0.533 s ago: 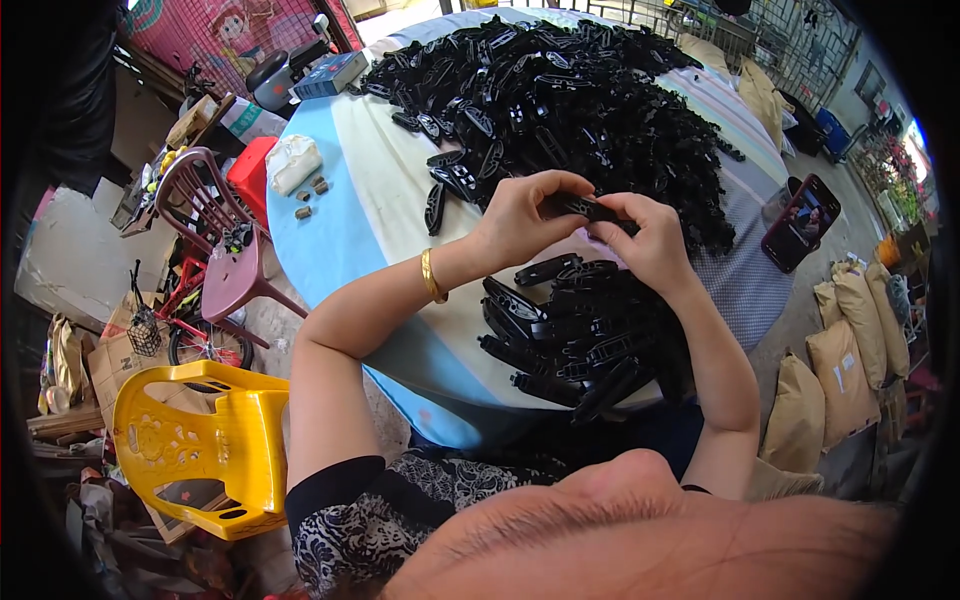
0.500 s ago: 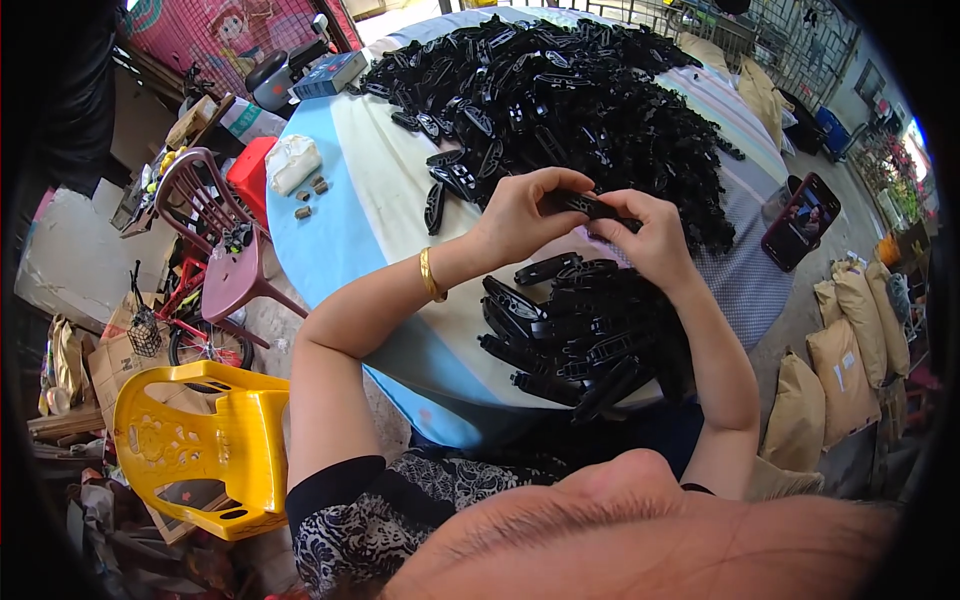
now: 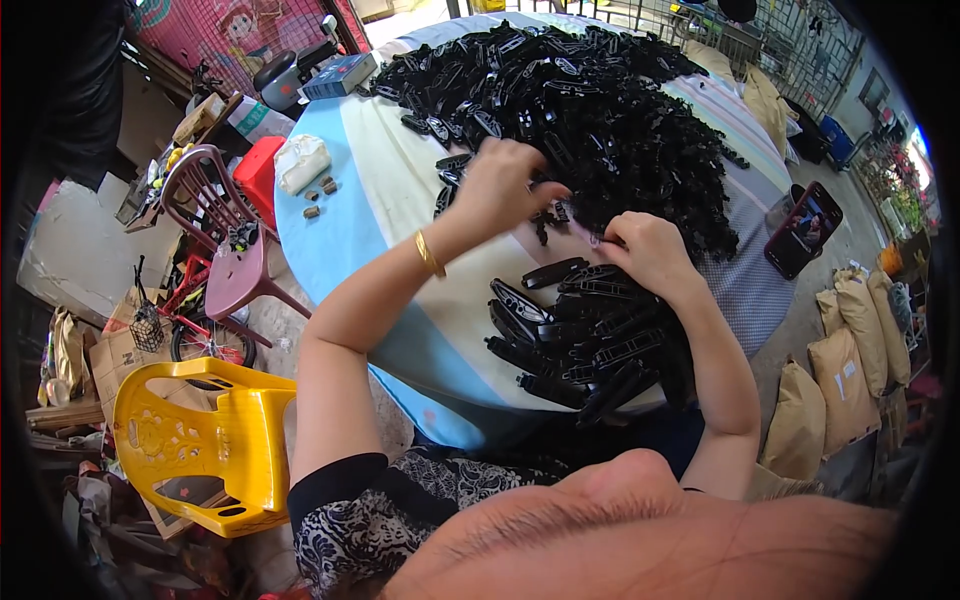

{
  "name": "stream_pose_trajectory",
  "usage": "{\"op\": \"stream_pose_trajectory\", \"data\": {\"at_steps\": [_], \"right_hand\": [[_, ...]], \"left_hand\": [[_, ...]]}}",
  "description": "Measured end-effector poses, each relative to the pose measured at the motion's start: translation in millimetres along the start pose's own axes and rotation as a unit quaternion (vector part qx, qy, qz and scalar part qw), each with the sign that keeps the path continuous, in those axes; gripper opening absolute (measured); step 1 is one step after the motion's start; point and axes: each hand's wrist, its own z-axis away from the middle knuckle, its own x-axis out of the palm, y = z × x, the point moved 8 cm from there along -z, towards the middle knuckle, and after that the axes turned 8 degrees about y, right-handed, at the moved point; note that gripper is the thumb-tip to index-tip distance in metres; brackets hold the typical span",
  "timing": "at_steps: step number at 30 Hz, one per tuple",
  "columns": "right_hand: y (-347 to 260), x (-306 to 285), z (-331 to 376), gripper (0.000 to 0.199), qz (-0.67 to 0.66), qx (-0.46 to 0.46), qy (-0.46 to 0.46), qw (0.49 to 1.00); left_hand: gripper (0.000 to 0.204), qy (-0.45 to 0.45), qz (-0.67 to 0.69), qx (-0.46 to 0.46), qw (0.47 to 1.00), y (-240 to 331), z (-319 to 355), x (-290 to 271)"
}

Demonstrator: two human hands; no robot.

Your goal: The person is manually assembling small black plastic hair clips at a workshop table.

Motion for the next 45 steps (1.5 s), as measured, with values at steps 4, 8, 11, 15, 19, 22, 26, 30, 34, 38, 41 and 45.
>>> {"op": "stream_pose_trajectory", "data": {"at_steps": [4, 8, 11, 15, 19, 22, 26, 30, 34, 38, 41, 45], "right_hand": [[-6.9, -9.1, -7.5, 0.016, -0.1, 0.033, 0.069, 0.992], [-3.9, -16.2, -8.9, 0.013, -0.171, 0.06, 0.119, 0.976], [-4.4, -30.8, -6.1, 0.009, -0.22, 0.046, 0.213, 0.951], [-21.0, -44.6, -6.9, 0.009, -0.235, 0.0, 0.25, 0.939], [-27.0, -49.5, -4.8, 0.012, -0.208, -0.036, 0.266, 0.941], [-34.0, -50.9, -4.6, 0.014, -0.187, -0.072, 0.264, 0.944], [-44.9, -54.5, -3.5, 0.014, -0.126, -0.126, 0.267, 0.947], [-53.7, -55.0, -0.2, 0.013, -0.058, -0.157, 0.264, 0.95], [-62.9, -52.0, 0.6, 0.015, -0.009, -0.187, 0.241, 0.952], [-44.4, -49.1, -6.2, 0.018, -0.117, -0.048, 0.255, 0.959], [-9.6, -29.3, -6.7, 0.023, -0.254, 0.093, 0.185, 0.945], [-7.2, -11.3, -6.8, 0.027, -0.314, 0.116, 0.052, 0.941]], "left_hand": [[0.057, -0.096, -0.078, -0.132, 0.984, -71.9, 5.1, 17.7], [0.056, -0.076, -0.002, -0.12, 0.99, -70.2, 2.0, 24.5], [0.057, -0.131, 0.48, -0.255, 0.829, -34.1, 9.8, 42.7], [0.053, -0.176, 0.579, -0.299, 0.738, 3.7, 27.7, 48.1], [0.045, -0.155, 0.549, -0.275, 0.774, 23.4, 27.7, 36.8], [0.042, -0.141, 0.542, -0.26, 0.787, 24.4, 30.1, 37.6], [0.04, -0.142, 0.53, -0.27, 0.791, 22.8, 32.6, 38.0], [0.04, -0.129, 0.582, -0.293, 0.747, 25.7, 36.1, 40.6], [0.04, -0.12, 0.596, -0.314, 0.729, 19.2, 38.5, 42.0], [0.032, -0.143, 0.558, -0.314, 0.755, 18.2, 33.6, 31.0], [0.028, -0.07, 0.473, -0.176, 0.861, 27.9, 23.3, 10.9], [0.029, -0.067, 0.455, -0.156, 0.874, 31.6, 21.8, 4.7]]}}
